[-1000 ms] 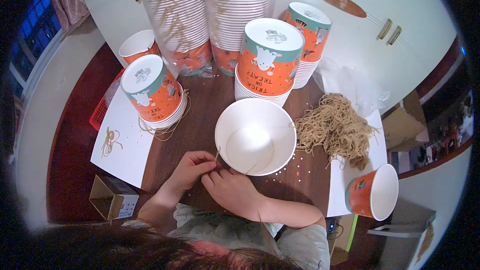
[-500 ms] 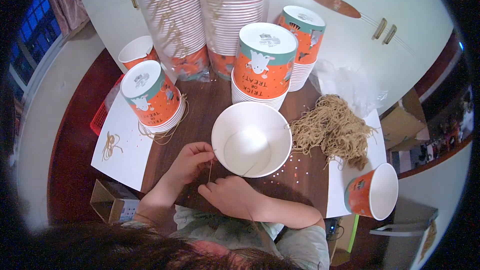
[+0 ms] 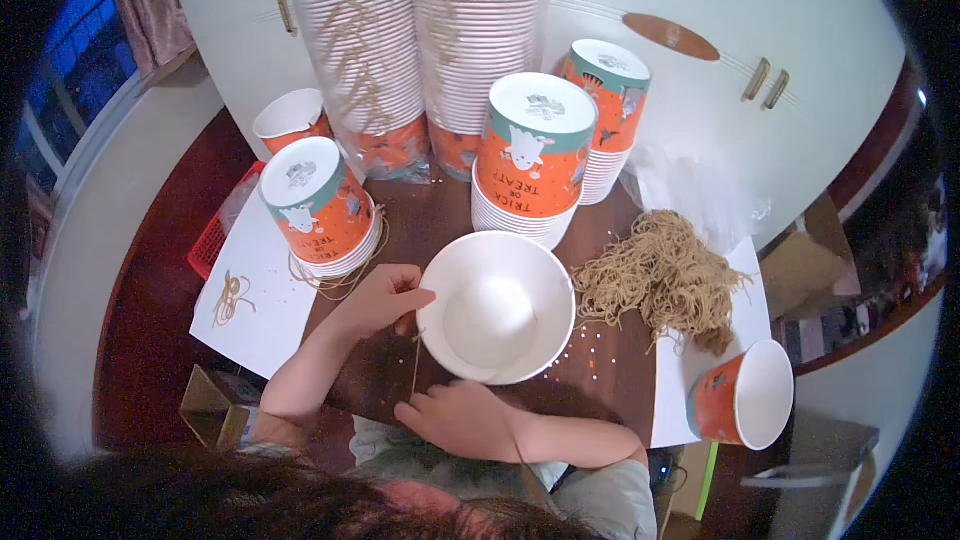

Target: Attaching string handles to paper cups by threading them through holes and tying knots.

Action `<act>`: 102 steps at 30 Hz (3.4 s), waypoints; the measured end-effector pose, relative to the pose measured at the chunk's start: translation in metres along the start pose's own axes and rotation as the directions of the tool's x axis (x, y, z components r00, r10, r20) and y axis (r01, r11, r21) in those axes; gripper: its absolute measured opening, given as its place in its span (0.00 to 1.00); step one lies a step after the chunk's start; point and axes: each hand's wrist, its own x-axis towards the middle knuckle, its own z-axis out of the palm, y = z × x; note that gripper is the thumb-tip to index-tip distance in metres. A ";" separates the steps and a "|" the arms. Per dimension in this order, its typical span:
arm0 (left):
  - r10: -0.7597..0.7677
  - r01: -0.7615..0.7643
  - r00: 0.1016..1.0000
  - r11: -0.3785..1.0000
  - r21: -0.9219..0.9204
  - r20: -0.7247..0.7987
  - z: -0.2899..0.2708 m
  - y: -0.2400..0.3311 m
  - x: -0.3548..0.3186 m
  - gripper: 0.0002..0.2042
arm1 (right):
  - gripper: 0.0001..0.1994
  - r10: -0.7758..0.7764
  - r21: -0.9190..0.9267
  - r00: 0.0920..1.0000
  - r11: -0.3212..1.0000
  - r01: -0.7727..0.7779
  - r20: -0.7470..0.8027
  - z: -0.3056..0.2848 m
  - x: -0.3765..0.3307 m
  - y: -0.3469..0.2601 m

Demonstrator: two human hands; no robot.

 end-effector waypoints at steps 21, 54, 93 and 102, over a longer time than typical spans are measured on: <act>0.903 0.473 0.310 0.126 0.872 -0.298 -0.192 -0.015 -0.034 0.08 | 0.06 -0.187 -0.238 0.786 0.970 0.052 -0.589 0.032 0.201 0.068; 0.567 0.241 0.762 0.202 0.949 -0.314 -0.134 -0.099 -0.079 0.04 | 0.20 0.225 -0.081 0.928 0.962 -0.260 -0.298 0.098 0.151 0.140; 0.707 0.170 0.681 0.101 0.980 -0.191 -0.102 -0.047 -0.066 0.08 | 0.17 0.089 0.152 0.934 0.988 -0.037 -0.347 0.082 0.103 0.120; 0.844 -0.401 0.526 0.136 0.906 0.107 -0.016 0.092 0.072 0.22 | 0.11 0.082 0.352 0.950 0.935 0.031 -0.301 0.075 0.015 0.057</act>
